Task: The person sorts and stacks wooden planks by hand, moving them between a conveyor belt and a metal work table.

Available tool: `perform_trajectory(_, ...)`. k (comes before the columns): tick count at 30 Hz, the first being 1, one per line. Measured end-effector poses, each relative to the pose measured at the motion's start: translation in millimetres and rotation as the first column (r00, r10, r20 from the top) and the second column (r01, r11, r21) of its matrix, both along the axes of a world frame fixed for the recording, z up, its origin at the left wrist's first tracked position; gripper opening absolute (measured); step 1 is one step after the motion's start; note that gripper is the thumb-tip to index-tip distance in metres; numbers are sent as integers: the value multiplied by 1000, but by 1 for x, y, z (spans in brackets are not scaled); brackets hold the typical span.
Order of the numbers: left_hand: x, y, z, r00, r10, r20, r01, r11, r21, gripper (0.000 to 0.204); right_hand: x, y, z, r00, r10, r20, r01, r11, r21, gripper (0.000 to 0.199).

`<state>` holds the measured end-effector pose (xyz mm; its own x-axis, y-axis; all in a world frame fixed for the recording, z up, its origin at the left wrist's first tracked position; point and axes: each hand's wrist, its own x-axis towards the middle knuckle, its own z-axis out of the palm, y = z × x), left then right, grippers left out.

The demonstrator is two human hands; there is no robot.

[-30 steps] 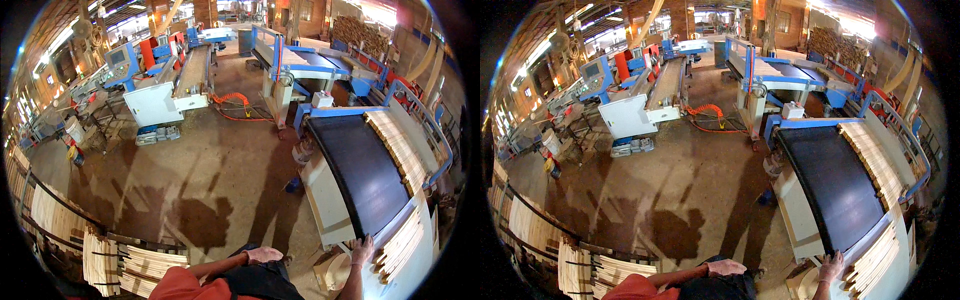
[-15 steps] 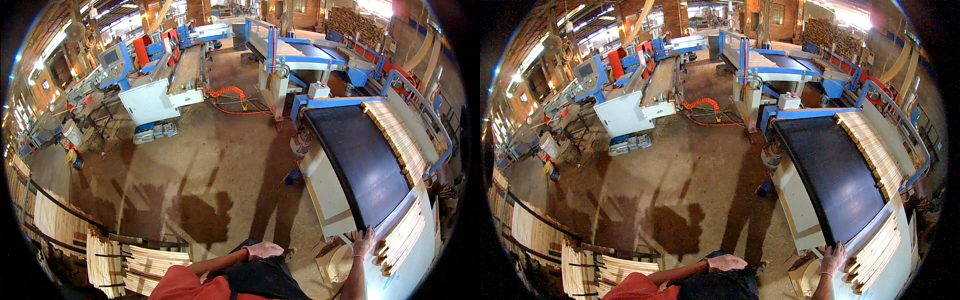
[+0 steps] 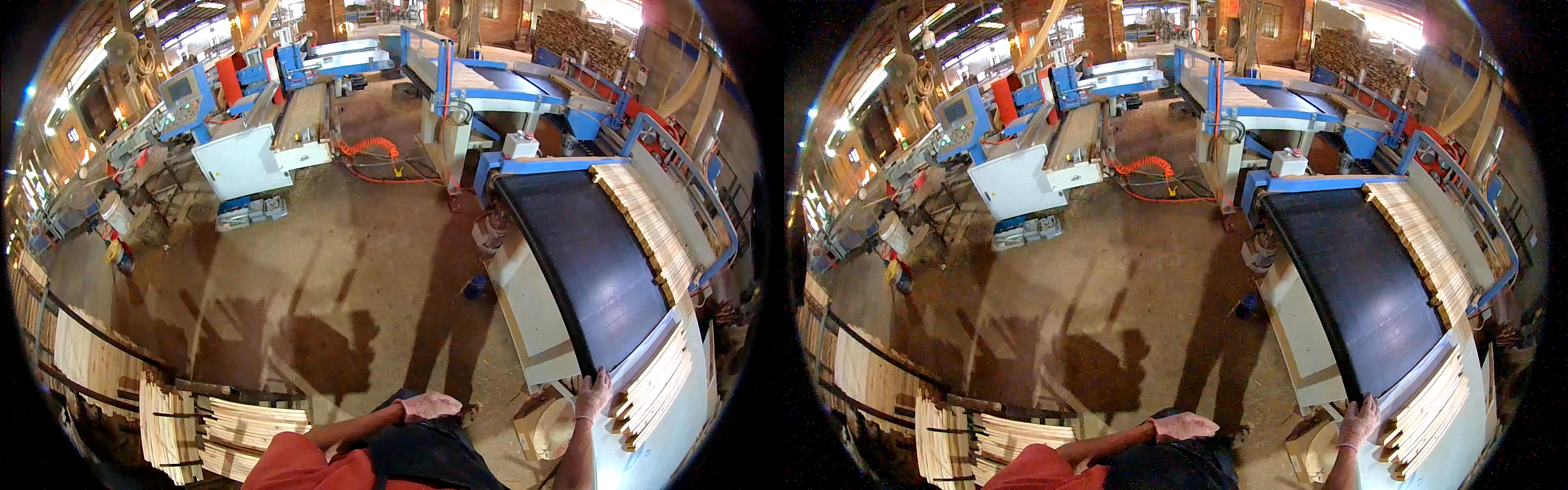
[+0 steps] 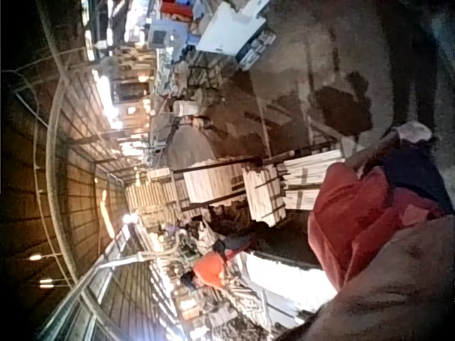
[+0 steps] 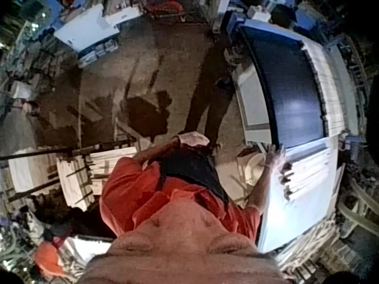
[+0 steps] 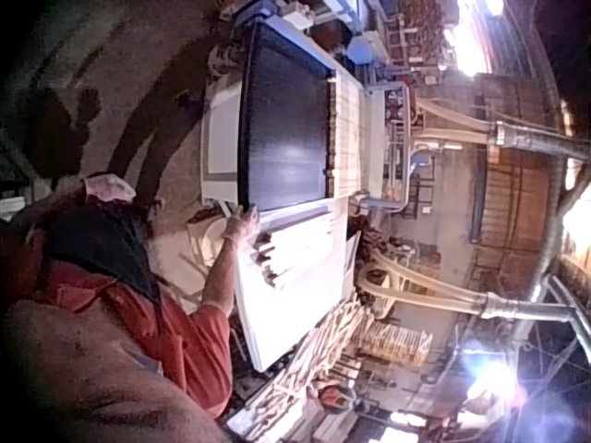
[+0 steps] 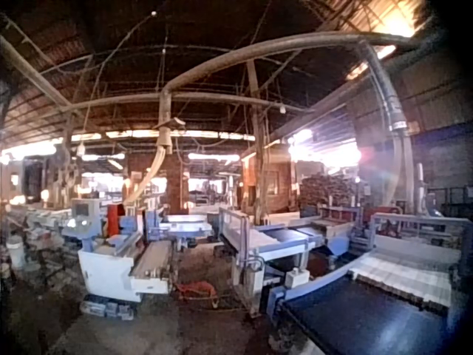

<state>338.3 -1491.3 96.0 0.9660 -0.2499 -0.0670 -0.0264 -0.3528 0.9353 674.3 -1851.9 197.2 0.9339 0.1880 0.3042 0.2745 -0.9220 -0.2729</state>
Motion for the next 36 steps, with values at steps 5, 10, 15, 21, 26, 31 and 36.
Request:
perform_trajectory(5, -2, 5, 10, 983, -70, 172, 42, 986, 161, 38, 4, -2, -7, 1000, -4, -1, 4, 1000, 18, 53)
perform_trajectory(10, -1, 3, 39, 989, 33, -142, -47, 994, -96, 37, 1, -2, -5, 1000, -10, 5, 10, 1000, 18, 53)
perform_trajectory(15, -3, 4, 26, 993, 56, -100, -65, 994, -84, 39, 0, 1, -2, 1000, -2, 2, 2, 1000, -4, 52)
perform_trajectory(21, -2, 4, 13, 999, 32, -13, -32, 999, -30, 41, -1, 4, 4, 999, -26, -32, 25, 999, -32, 52)
perform_trajectory(26, -1, 4, 12, 997, 46, -64, -52, 994, -93, 41, 0, 2, 0, 1000, -15, 25, 16, 1000, -27, 52)
perform_trajectory(31, -1, 4, 17, 999, 30, -11, -31, 999, -35, 40, -2, 4, 2, 999, -25, -31, 25, 1000, -7, 52)
perform_trajectory(36, -1, 4, 11, 999, 33, -31, -35, 997, -63, 39, -3, 6, 6, 1000, -2, -22, 1, 1000, -23, 52)
